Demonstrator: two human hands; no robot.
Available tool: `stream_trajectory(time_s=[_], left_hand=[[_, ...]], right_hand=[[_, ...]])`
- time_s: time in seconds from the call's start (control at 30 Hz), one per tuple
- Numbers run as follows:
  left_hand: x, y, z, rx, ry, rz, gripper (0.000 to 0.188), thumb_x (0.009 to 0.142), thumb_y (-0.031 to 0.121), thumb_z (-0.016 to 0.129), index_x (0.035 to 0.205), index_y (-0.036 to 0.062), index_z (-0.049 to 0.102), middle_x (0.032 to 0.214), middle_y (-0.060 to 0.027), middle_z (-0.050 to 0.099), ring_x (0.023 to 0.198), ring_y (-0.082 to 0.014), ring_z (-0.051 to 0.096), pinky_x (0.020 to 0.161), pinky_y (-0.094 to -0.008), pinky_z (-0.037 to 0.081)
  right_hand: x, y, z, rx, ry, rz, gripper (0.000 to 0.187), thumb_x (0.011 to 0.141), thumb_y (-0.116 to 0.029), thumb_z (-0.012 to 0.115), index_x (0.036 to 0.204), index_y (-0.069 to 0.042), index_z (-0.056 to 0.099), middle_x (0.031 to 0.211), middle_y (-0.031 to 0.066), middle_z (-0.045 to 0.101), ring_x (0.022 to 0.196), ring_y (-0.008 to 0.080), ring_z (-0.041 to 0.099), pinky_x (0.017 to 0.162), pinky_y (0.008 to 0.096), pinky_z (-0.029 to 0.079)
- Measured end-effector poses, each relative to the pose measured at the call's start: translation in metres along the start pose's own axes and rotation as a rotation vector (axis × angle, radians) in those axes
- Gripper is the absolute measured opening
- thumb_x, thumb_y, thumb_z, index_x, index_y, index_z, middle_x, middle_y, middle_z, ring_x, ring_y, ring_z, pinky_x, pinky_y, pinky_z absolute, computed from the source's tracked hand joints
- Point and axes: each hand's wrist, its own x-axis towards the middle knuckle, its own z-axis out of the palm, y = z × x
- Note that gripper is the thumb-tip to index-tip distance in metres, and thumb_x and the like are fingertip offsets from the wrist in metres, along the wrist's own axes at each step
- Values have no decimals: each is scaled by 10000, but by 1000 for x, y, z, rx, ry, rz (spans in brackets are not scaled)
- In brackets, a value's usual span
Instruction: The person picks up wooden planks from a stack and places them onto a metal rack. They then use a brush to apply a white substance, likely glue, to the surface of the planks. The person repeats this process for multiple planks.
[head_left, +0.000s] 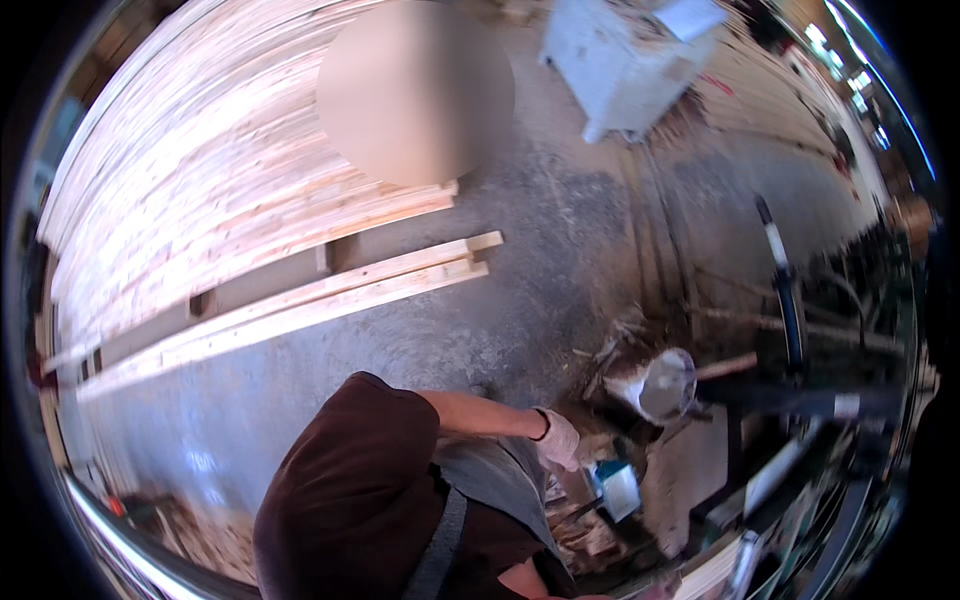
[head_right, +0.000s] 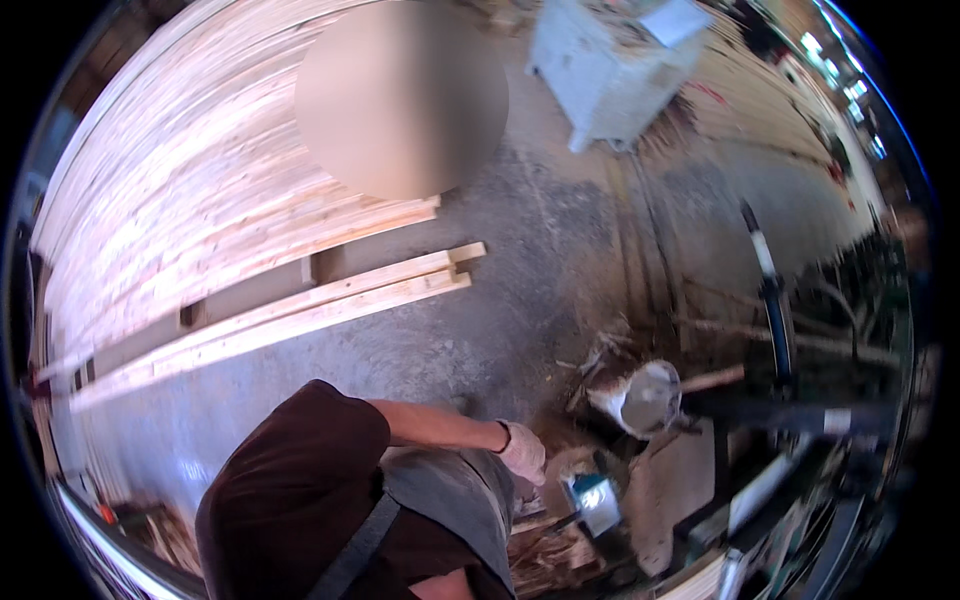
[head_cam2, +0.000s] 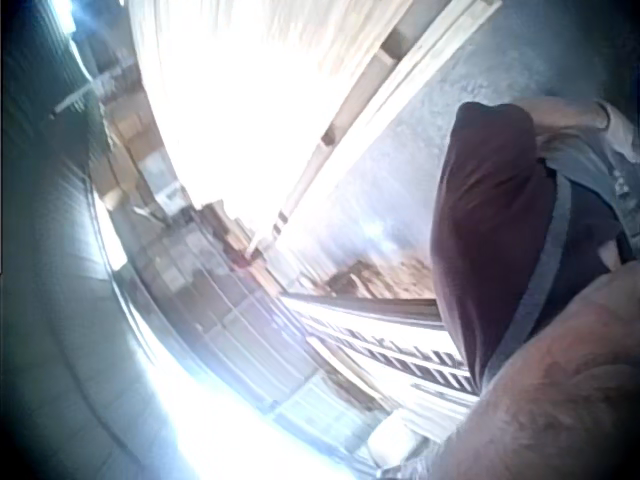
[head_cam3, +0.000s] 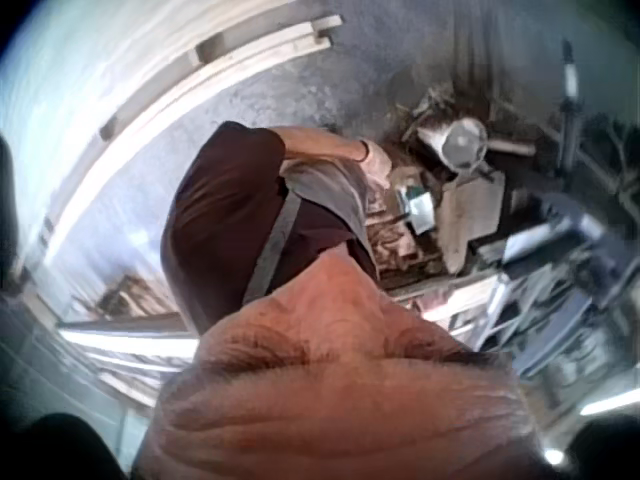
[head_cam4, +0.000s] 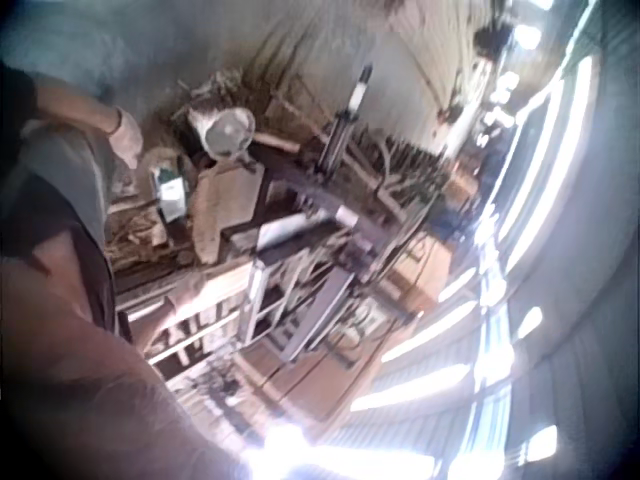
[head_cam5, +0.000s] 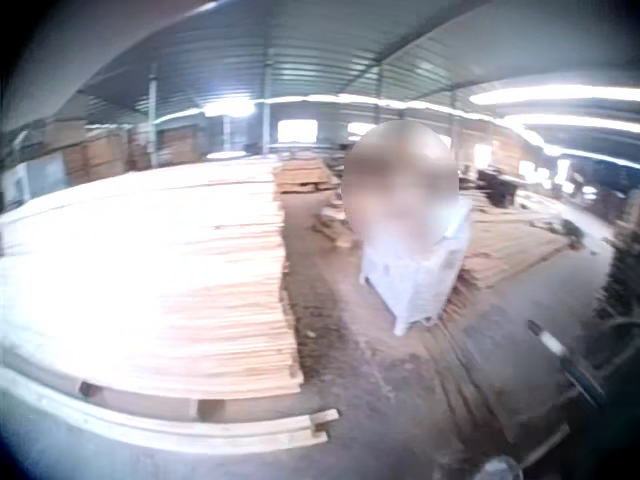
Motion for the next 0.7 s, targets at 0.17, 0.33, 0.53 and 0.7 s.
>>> stream_trajectory(time_s=[0.17,0.33,0.53,0.7], left_hand=[[-55,-155,-24,-130,634,102,283,947,294,537,1099,95,670,999,-149,723,928,-372,681,802,-465,537],[-203,-249,-11,-548,1033,-519,330,946,326,580,1146,82,675,965,-107,722,871,-282,684,746,-394,552],[-292,-257,70,-1746,1818,-902,492,953,450,595,1115,-6,685,932,-178,735,748,-219,701,680,-330,580],[-278,-281,69,-1831,1804,-1129,520,956,463,530,1209,37,690,971,-179,749,882,-281,735,784,-386,561]], right_hand=[[113,-262,-27,914,-573,-289,218,977,-211,596,1075,-17,619,786,132,696,598,243,658,483,347,527],[133,-543,-43,806,-162,-939,275,956,-226,605,762,-33,626,637,63,587,524,167,532,490,325,437],[-26,-863,-99,577,-680,-1123,292,946,-315,647,926,-25,683,679,2,616,495,112,502,443,312,389],[-149,-995,-72,135,-792,-1304,263,933,-313,659,979,-56,690,627,17,604,497,131,573,417,305,423]])
